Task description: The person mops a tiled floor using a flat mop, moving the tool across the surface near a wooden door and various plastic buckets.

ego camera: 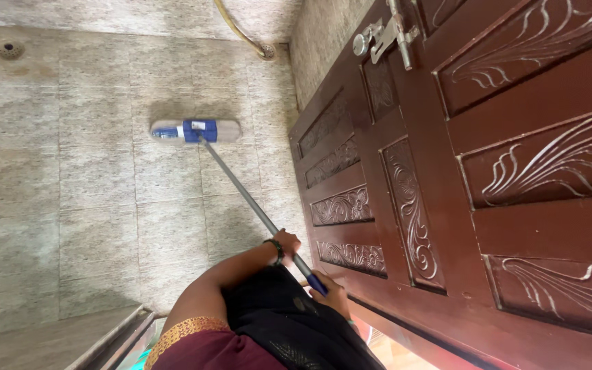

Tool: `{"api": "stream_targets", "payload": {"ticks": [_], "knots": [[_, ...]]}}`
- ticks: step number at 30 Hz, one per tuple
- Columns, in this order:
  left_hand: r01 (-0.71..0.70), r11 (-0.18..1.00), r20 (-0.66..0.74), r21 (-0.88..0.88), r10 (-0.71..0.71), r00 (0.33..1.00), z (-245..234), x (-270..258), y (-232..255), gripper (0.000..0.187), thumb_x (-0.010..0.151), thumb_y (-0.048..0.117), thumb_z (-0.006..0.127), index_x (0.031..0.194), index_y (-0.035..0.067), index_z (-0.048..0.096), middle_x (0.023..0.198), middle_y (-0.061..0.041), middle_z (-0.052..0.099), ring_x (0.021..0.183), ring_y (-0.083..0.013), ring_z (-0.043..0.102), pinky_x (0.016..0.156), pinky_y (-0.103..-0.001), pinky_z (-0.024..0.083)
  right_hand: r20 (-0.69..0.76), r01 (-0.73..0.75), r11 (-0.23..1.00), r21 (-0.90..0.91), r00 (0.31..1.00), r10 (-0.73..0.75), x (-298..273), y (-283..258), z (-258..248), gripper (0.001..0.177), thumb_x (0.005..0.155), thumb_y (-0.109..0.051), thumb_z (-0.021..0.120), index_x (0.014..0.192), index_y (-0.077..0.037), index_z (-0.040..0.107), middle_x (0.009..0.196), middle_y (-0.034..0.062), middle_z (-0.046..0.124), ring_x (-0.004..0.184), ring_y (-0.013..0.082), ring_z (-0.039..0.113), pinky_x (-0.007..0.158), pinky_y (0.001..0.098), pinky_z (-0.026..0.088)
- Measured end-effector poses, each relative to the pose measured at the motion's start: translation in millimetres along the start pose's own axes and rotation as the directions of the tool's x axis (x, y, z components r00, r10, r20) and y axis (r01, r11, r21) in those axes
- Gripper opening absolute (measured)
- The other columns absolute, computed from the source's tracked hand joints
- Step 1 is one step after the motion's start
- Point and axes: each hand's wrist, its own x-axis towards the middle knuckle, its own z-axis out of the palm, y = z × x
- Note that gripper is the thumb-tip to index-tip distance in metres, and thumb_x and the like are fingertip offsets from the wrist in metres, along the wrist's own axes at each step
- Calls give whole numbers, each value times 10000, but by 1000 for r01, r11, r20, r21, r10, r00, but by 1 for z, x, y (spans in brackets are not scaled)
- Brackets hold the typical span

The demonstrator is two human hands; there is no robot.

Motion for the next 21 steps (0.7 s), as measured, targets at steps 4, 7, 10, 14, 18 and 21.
{"api": "stream_targets", "payload": {"ticks": [4,7,10,14,18,21], "knots": [[-97,994,-80,-52,93,992,-16,-26,42,135,662,203,707,763,114,720,803,-101,710,828,-310,716,844,-425,508,-67,259,958,-119,961,-268,-25,-29,-48,506,738,-94,849,1227,-84,718,1177,146,766,1009,247,775,851,337,600],[-124,990,-120,-62,116,986,-32,-43,51,163,663,223,701,780,113,730,791,-105,703,812,-317,711,836,-416,506,-104,202,975,-98,972,-212,-31,-56,-59,403,793,-128,826,1186,-94,747,1112,116,794,960,209,798,824,323,613],[-109,989,-119,-98,98,988,-41,-52,48,172,656,204,680,806,133,726,778,-98,721,801,-307,712,841,-409,504,-152,83,991,-102,983,-98,-23,-74,-53,381,775,-149,843,1146,-110,767,996,93,811,850,195,817,760,317,624],[-127,971,-268,-205,69,961,-44,-43,29,215,630,177,682,840,197,719,816,-59,734,831,-287,707,848,-418,489,-168,56,987,-150,982,-81,-1,-85,-51,368,764,-191,845,1123,-156,774,895,68,814,757,175,819,655,321,625],[-89,965,-324,-246,5,946,-54,-27,-4,227,623,180,690,846,212,723,812,-56,734,830,-271,711,883,-408,490,-133,126,971,-202,979,-155,42,-102,-44,328,800,-231,833,1114,-163,770,931,73,813,776,181,799,692,321,628],[-79,965,-380,-249,-22,925,-71,-28,-36,173,650,170,681,814,205,723,813,-39,742,855,-272,708,881,-424,501,-140,102,977,-189,982,-130,69,-125,-32,331,798,-246,817,1111,-159,754,943,83,796,777,226,800,689,345,627]]}}
